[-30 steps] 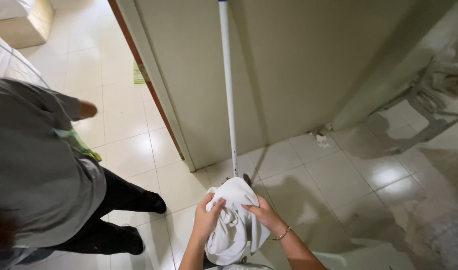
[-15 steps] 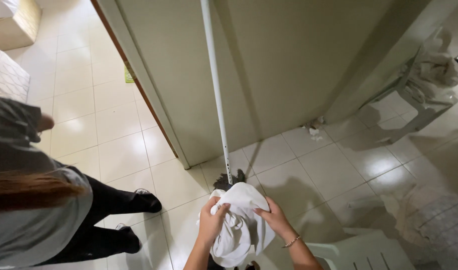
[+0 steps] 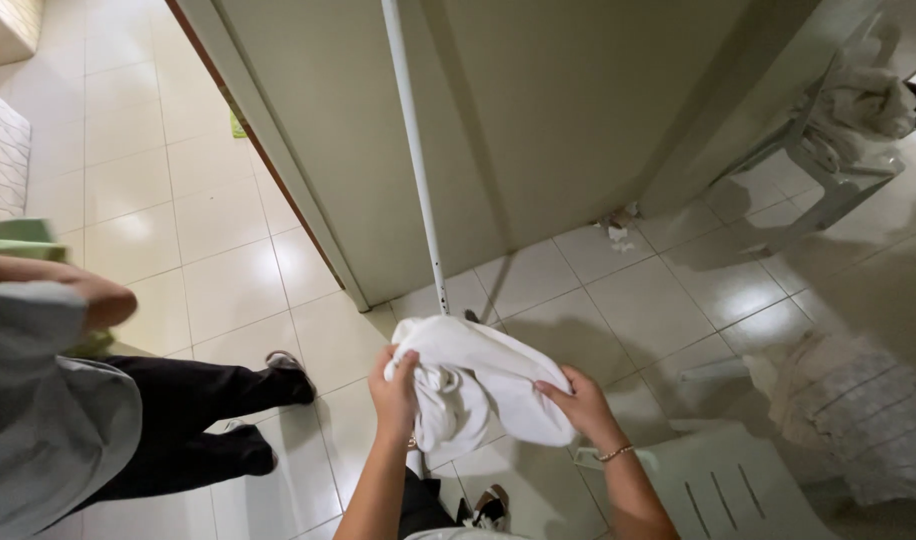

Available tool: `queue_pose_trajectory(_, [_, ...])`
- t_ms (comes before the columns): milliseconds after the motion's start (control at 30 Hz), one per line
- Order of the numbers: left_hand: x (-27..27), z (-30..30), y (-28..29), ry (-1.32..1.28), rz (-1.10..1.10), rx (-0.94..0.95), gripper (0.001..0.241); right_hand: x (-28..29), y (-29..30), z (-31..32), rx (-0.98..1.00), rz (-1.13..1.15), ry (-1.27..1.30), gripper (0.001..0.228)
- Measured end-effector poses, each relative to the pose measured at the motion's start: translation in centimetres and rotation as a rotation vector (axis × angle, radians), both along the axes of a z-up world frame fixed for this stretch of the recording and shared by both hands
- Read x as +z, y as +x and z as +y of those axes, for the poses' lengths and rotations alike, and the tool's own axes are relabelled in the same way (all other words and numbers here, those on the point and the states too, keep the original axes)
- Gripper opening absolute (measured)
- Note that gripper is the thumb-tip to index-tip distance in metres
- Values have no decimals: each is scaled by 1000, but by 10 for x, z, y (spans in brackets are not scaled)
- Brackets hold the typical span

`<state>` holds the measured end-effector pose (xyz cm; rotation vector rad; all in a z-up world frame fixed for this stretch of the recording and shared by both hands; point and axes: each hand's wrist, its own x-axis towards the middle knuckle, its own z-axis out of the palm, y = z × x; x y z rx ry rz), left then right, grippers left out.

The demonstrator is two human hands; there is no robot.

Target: The person picks up a white cloth from a chair and folds it while walking through a bedroom and into an outdoor area. They continue folding the cloth and then walk back inside, passing a mop and other furniture.

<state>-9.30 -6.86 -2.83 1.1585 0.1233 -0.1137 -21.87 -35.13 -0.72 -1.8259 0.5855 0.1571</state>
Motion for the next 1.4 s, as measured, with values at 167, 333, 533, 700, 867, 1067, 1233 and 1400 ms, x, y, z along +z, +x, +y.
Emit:
queue_pose_trajectory(167, [25, 7, 8, -3, -58, 111, 14, -47, -15, -19, -17, 16, 13, 30])
queue_pose_trajectory(333, [7, 20, 7, -73, -53, 145, 14, -62, -22, -16, -91, -244, 159, 26])
queue_pose_trajectory(533, [2, 20, -5, -58, -36, 174, 11, -64, -27, -22, -177, -404, 278, 23])
queue_pose_trajectory(700, [-9, 22, -11, -32, 18, 200, 11, -58, -35, -30, -228, -453, 256, 21])
queue_pose_trajectory(867, [-36, 30, -13, -131, 49, 189, 13, -45, -38, -29, -250, -481, 287, 15])
queue_pose_trajectory(1067, [-29, 34, -6, -154, 99, 170, 15, -60, -27, -24, -275, -496, 338, 17])
queue_pose_trajectory(1233, [-16, 42, 8, -72, 104, 192, 16, -65, -11, -16, -274, -439, 295, 16])
queue_pose_trajectory(1400, [-17, 61, 28, -9, 111, 213, 16, -78, 19, -3, -274, -383, 319, 17])
